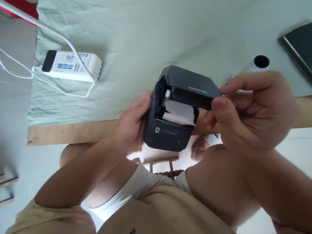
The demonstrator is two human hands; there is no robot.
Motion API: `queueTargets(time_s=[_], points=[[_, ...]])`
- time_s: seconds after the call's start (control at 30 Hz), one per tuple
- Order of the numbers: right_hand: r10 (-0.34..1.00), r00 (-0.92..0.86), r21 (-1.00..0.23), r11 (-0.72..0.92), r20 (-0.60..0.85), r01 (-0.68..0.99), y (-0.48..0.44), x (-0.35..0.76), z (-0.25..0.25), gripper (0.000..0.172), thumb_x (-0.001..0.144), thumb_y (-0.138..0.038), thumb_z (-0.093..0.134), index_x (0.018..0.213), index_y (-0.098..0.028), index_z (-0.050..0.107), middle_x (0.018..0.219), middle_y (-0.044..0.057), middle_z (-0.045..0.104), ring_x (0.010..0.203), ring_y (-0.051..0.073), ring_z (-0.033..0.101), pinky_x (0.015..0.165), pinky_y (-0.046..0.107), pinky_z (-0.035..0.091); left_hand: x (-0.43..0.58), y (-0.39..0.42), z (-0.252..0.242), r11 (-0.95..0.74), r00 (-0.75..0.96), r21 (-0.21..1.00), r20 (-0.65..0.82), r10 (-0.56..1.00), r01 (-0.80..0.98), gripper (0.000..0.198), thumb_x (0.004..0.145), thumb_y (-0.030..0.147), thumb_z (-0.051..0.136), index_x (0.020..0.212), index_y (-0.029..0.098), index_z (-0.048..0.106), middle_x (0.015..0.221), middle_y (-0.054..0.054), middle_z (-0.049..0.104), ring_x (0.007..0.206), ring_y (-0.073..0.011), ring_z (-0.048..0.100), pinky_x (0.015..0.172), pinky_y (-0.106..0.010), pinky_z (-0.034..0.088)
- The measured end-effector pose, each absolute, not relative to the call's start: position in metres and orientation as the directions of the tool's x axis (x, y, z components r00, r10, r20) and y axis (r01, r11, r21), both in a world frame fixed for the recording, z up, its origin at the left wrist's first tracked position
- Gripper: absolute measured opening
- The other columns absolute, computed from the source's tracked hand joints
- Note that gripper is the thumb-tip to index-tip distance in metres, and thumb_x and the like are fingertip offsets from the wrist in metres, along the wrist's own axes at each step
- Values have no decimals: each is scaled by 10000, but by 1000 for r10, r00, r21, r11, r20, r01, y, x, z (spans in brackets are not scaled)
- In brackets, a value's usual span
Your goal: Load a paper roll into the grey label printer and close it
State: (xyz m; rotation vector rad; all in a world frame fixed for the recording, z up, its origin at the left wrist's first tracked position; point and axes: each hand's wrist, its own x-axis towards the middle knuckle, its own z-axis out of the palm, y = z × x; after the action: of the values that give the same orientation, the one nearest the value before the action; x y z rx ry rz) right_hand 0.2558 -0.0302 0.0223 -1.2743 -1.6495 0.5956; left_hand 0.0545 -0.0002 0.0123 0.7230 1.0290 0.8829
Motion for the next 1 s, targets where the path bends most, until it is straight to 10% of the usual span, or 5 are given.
queueTargets(time_s=[0.17,0.47,1.0], points=[[856,197,-841,382,478,383,-21,248,25,204,998,-433,635,969,-268,520,859,-27,729,577,91,656,473,245,480,55,1,11,474,239,834,-418,877,-283,328,926,533,676,1006,217,711,936,-34,767,941,-222,750,843,-341,584],[893,-172,-477,375,416,795,-16,252,28,43,898,-292,689,917,-253,692,630,-59,666,513,111,581,505,292,348,46,-4,10,415,409,885,-305,860,-211,534,854,538,795,1256,206,675,1050,-63,790,953,-239,774,759,-303,607],[938,-253,-390,331,238,859,-34,246,51,214,800,-204,641,980,-243,751,566,-54,636,451,107,522,467,241,200,32,-8,-3,260,539,960,-167,826,-101,575,947,542,654,1427,229,604,1330,-93,698,1178,-260,663,966,-334,563]])
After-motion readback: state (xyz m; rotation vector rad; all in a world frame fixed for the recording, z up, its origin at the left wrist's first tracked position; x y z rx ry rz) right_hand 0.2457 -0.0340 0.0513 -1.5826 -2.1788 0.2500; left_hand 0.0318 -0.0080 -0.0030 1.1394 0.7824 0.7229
